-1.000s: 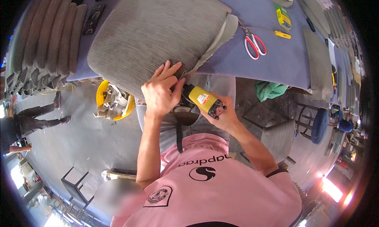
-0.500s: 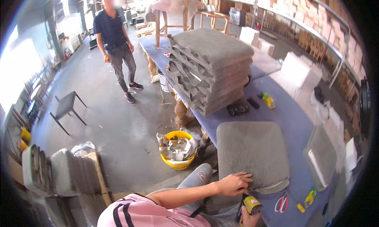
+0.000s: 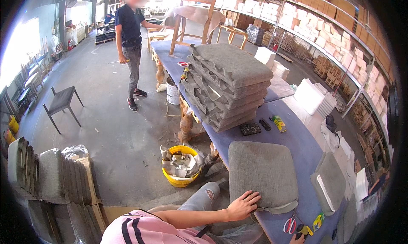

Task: The person staples fabric onto cushion pads using a handheld staple gun, then trims excess fabric with scissors. They repeat this process on multiple cushions, folding edges and securing them before cutting away the surplus material.

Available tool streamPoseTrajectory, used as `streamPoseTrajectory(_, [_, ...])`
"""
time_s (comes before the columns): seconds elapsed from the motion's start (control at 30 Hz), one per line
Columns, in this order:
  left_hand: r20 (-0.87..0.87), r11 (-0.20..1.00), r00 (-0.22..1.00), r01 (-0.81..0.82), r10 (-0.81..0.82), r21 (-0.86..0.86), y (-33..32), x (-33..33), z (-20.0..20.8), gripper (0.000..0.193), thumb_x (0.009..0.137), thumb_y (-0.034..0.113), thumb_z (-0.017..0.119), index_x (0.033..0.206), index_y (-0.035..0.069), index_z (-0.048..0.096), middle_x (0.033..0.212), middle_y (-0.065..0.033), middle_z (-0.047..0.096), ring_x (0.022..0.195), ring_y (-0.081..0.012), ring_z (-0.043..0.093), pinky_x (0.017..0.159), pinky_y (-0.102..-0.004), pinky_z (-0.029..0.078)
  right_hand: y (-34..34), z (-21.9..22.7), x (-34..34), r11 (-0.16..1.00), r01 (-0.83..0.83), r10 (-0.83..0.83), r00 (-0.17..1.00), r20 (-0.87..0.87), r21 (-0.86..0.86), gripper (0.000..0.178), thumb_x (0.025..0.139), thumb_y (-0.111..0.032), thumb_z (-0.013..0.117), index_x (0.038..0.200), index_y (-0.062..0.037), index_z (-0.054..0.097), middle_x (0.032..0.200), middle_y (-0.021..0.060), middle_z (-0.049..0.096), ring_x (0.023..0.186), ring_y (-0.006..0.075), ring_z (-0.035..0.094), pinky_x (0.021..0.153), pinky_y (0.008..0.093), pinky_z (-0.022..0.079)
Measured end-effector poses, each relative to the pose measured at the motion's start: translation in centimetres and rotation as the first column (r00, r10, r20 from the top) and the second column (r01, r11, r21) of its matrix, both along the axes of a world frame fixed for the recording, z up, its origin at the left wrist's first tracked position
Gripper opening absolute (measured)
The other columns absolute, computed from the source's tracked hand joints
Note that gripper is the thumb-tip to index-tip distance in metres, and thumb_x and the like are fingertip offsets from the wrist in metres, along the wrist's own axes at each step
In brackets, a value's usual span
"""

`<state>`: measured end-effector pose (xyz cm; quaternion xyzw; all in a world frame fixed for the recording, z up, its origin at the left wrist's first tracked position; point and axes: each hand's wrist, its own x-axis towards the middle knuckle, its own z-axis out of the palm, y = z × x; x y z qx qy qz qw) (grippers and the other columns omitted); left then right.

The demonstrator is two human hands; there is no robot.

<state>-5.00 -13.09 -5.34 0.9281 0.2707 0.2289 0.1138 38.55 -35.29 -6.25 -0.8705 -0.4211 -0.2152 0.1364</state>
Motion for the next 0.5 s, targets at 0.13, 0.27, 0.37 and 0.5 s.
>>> streamPoseTrajectory(0.13, [0.004,1.000,1.000,-0.020,0.019,0.017,-0.2,-0.9,-0.3,0.052,0.089,0.035,0.083,0.130,0.006,0.068,0.174,-0.0174,0.041,0.166,-0.0344,0.030,0.136,-0.0553,0.023,1.8,-2.6,-5.3,0.963,0.232,-0.268,0.838,0.475,0.135,0.046,0.099,-0.053,0.076,0.131,-0.0198,0.075,0.129,0.0066,0.078,0.106,0.0294,0.076,0.082,0.0446,0.057])
streamPoseTrajectory(0.27, [0.016,1.000,1.000,-0.001,0.001,0.014,0.1,-0.7,-0.1,0.049,0.089,0.035,0.083,0.126,0.006,0.068,0.174,-0.0171,0.041,0.166,-0.0342,0.030,0.136,-0.0554,0.024,1.5,-4.6,-5.1,0.931,0.337,-0.353,0.723,0.594,0.142,0.045,0.101,-0.052,0.069,0.137,-0.0257,0.072,0.140,-0.0001,0.073,0.117,0.0257,0.073,0.086,0.0478,0.050])
streamPoseTrajectory(0.37, [0.047,1.000,0.999,-0.005,0.004,0.012,0.2,-0.8,-0.5,0.045,0.089,0.033,0.082,0.122,0.006,0.068,0.175,-0.0171,0.041,0.166,-0.0346,0.031,0.136,-0.0557,0.024,1.9,-4.8,-5.2,0.940,0.300,-0.339,0.756,0.560,0.163,0.045,0.100,-0.050,0.068,0.138,-0.0246,0.072,0.142,0.0004,0.073,0.123,0.0269,0.072,0.089,0.0494,0.050])
streamPoseTrajectory(0.5, [0.082,1.000,0.997,0.001,0.001,-0.021,0.1,-0.7,-0.2,0.042,0.090,0.031,0.081,0.121,0.006,0.068,0.174,-0.0174,0.041,0.167,-0.0349,0.031,0.136,-0.0559,0.024,2.0,-5.0,-4.4,0.943,0.276,-0.332,0.789,0.517,0.185,0.047,0.099,-0.048,0.071,0.139,-0.0238,0.071,0.143,0.0013,0.073,0.130,0.0276,0.071,0.092,0.0490,0.050])
